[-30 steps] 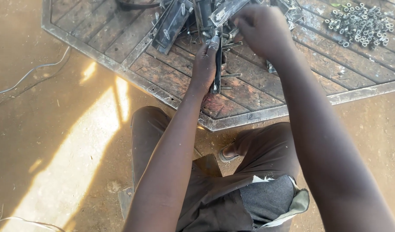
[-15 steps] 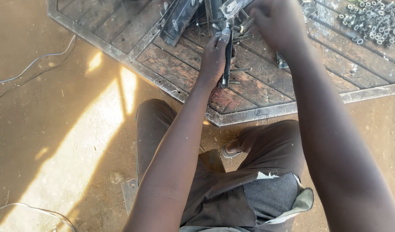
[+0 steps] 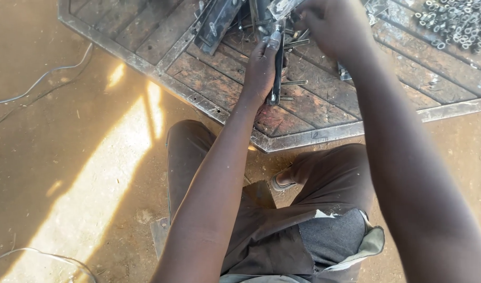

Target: Assembling small metal brackets and components using fasteners on a workbench.

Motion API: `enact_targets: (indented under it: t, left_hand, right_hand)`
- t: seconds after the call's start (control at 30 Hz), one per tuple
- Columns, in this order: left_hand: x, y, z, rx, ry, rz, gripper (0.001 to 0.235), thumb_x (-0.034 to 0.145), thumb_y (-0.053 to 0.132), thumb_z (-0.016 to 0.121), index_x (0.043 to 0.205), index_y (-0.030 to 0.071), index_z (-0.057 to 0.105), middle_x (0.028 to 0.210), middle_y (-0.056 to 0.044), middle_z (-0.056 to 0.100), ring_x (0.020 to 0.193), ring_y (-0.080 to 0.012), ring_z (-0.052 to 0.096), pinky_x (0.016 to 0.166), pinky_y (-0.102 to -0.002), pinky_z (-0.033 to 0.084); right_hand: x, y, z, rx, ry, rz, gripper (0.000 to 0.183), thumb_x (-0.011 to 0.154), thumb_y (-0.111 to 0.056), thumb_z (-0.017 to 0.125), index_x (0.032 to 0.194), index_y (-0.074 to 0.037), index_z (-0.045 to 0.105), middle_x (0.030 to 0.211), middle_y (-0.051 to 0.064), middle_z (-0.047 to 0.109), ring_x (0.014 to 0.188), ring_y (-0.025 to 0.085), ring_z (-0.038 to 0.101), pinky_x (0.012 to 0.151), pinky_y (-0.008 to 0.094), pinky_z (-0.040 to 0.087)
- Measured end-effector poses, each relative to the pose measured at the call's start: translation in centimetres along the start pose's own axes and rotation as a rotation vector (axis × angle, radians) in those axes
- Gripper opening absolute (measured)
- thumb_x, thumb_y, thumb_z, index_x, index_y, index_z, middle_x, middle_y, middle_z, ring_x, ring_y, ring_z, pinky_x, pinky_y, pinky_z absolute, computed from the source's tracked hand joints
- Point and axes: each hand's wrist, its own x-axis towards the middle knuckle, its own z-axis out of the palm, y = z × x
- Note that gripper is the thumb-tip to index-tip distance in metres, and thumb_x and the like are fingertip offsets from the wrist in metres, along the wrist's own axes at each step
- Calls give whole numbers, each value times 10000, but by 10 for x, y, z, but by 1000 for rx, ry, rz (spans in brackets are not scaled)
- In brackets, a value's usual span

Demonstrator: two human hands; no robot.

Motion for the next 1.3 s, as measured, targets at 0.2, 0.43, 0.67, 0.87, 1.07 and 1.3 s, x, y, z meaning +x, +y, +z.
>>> enact_targets:
  t: [0.2, 0.43, 0.67, 0.87, 1.07, 1.3]
  left_hand:
    - [0, -2, -1, -11, 2, 12, 395, 922, 492, 538, 926, 104, 615, 688, -46, 647, 566, -130, 581, 510, -275, 453]
    - [3, -5, -1, -23, 15, 15, 393, 919, 496, 546, 914, 109, 618, 694, -40, 650, 590, -129, 586, 537, -285, 443]
    - [3, -5, -1, 13, 14, -11, 363, 947, 451, 516, 987, 114, 643, 699, -40, 661, 575, -127, 582, 519, -286, 438]
    - [2, -3, -3, 54, 23, -9, 414, 928, 507, 509, 1007, 122, 638, 704, -32, 672, 546, -111, 566, 490, -273, 439]
    - [0, 0, -5, 105, 28, -10, 464, 902, 565, 478, 936, 129, 634, 713, -33, 646, 585, -138, 574, 540, -304, 453]
    - [16, -26, -14, 181, 46, 126, 645, 946, 562, 481, 1354, 95, 657, 1400, -125, 679, 1372, -270, 583, 1153, -391, 433]
  right_hand:
    - [3, 14, 9, -22, 48, -115, 272, 1018, -74, 546, 1198, -43, 748, 1118, 104, 761, 700, 218, 529, 572, 425, 458]
    - [10, 41, 20, -87, 47, -247, 223, 1036, -103, 636, 1171, -117, 813, 1061, 71, 771, 818, 262, 672, 693, 440, 515]
    - [-5, 5, 4, -1, -73, -9, 350, 1047, -85, 533, 1372, -87, 664, 1252, 122, 724, 657, 204, 668, 649, 452, 570]
    - [-5, 17, 11, 15, 169, -45, 240, 1111, -190, 642, 1319, -74, 670, 916, 73, 661, 544, 167, 426, 470, 389, 387]
    - [-12, 19, 27, 483, 162, 224, 134, 1126, -199, 530, 1083, -134, 639, 680, -23, 608, 487, 44, 512, 425, 226, 374]
    - [-15, -5, 47, 1164, 53, 629, 284, 1007, -379, 610, 896, -123, 557, 714, -33, 582, 473, 44, 504, 420, 160, 448]
